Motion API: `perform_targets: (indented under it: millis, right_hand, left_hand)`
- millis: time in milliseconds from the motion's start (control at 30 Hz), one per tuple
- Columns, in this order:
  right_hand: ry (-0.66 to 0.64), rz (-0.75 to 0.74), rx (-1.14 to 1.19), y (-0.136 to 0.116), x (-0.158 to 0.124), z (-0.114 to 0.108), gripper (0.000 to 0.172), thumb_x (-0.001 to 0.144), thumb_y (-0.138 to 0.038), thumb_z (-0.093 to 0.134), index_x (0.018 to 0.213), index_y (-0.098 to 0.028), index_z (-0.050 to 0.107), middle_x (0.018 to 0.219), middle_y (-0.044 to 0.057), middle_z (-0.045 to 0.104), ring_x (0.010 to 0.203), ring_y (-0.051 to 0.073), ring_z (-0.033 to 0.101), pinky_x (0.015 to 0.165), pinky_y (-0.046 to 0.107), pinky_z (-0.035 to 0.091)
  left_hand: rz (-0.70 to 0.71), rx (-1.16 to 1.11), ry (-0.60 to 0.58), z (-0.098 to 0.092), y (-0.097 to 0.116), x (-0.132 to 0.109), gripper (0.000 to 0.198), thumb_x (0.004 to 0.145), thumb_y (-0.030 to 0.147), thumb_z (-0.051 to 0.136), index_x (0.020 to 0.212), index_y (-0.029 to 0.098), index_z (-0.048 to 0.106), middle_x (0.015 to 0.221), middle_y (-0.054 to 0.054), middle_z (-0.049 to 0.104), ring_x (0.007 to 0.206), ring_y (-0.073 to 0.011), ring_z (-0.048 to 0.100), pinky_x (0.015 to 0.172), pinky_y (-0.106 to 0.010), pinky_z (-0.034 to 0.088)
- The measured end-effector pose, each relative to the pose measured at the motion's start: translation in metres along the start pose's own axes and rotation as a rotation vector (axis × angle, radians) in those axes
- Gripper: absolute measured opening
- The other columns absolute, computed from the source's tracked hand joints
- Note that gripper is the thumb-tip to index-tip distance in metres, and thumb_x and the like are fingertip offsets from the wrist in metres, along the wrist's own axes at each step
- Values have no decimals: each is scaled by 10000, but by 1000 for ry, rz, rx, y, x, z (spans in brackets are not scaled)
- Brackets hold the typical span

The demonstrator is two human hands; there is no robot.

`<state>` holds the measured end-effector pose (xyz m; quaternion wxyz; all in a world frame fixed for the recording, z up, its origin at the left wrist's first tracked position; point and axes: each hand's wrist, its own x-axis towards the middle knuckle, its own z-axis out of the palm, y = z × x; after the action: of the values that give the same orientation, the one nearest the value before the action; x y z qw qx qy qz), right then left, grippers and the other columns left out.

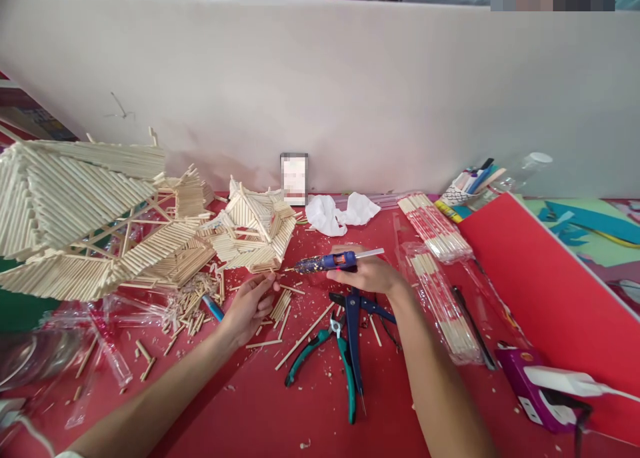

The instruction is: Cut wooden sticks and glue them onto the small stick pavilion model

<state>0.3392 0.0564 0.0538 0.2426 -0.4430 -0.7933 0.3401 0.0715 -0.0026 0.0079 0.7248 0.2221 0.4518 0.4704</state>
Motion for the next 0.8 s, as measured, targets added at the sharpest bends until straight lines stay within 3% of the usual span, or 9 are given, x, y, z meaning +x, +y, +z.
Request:
perform_targets:
  millis: [100,267,533,800]
  right_hand:
    - [-104,-188,-56,-11,6,12,265,955,-439,558,789,-234,587,783,20,628,715,173,573,691,302,464]
    - [-117,-333,-270,-14,11,35,259,973,-443,559,873,-211,619,827,50,638,732,182,573,653,297,432]
    - [-23,-405,-461,-8,18,53,340,991,-491,518,901,-188,645,895,106,647,818,219,611,661,312,459]
    - [-8,-352,-449,-3,21,60,382,964,-551,540,835,-202,627,856,100,638,780,219,599,648,316,444]
  left_hand:
    - [-15,6,-10,1,0,-2,523,641,470,880,867,144,538,743,43,601,401,22,290,349,-125,126]
    - [-22,-1,-12,2,-2,-4,519,651,477,874,868,160,524,715,51,588,389,18,281,343,-129,116]
    - [-23,5,-24,0,-1,-3,541,641,503,868,868,163,513,716,52,591,381,20,272,338,-130,119]
    - [-34,5,1,0,2,-2,478,671,460,848,850,162,519,688,48,586,375,16,272,340,-132,111]
